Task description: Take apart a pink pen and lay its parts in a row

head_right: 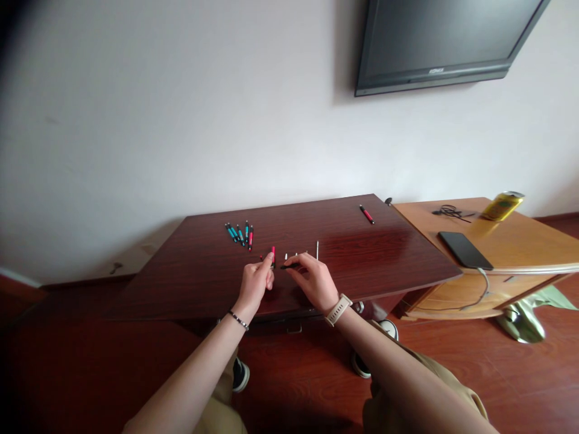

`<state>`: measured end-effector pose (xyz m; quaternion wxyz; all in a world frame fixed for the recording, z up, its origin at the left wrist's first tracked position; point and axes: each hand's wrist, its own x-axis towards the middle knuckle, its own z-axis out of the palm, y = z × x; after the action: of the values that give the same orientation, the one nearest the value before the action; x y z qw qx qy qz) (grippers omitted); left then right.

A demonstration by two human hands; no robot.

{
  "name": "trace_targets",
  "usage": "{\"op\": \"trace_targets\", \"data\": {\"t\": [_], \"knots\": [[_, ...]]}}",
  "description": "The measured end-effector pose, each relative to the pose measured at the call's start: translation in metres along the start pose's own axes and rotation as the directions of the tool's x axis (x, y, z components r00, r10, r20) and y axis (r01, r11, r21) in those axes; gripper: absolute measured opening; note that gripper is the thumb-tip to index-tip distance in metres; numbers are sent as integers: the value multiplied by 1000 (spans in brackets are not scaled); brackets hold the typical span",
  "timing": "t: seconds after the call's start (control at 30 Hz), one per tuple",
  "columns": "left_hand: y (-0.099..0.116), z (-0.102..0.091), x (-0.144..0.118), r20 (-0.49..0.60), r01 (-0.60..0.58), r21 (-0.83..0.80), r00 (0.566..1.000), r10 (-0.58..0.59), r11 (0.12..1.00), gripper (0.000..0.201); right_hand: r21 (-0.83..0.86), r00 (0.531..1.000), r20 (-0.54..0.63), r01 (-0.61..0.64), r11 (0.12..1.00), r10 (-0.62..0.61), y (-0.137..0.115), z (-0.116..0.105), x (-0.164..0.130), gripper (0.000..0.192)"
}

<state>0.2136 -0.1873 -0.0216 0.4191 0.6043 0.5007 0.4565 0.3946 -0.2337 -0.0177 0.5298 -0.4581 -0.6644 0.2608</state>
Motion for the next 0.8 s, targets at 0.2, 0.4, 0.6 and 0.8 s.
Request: {"op": "trace_targets", "data": {"t": [0.2,0.4,0.6,0.8], "knots": [[-4,-29,12,-77,-51,10,996,52,999,71,-68,994,-101,-50,996,43,4,-21,4,20],[-12,-65,25,-102,-120,145,986,135,982,59,-106,968,-231,-119,987,92,15,-43,10,27],[-27,-84,32,-30,-99,465,991,127,880,25,-93,948,-292,-162,982,128,28,-56,13,36],[-25,-87,30,9,-166,657,977,213,736,9,-131,941,-301,-203,970,156,50,-61,15,40]]}}
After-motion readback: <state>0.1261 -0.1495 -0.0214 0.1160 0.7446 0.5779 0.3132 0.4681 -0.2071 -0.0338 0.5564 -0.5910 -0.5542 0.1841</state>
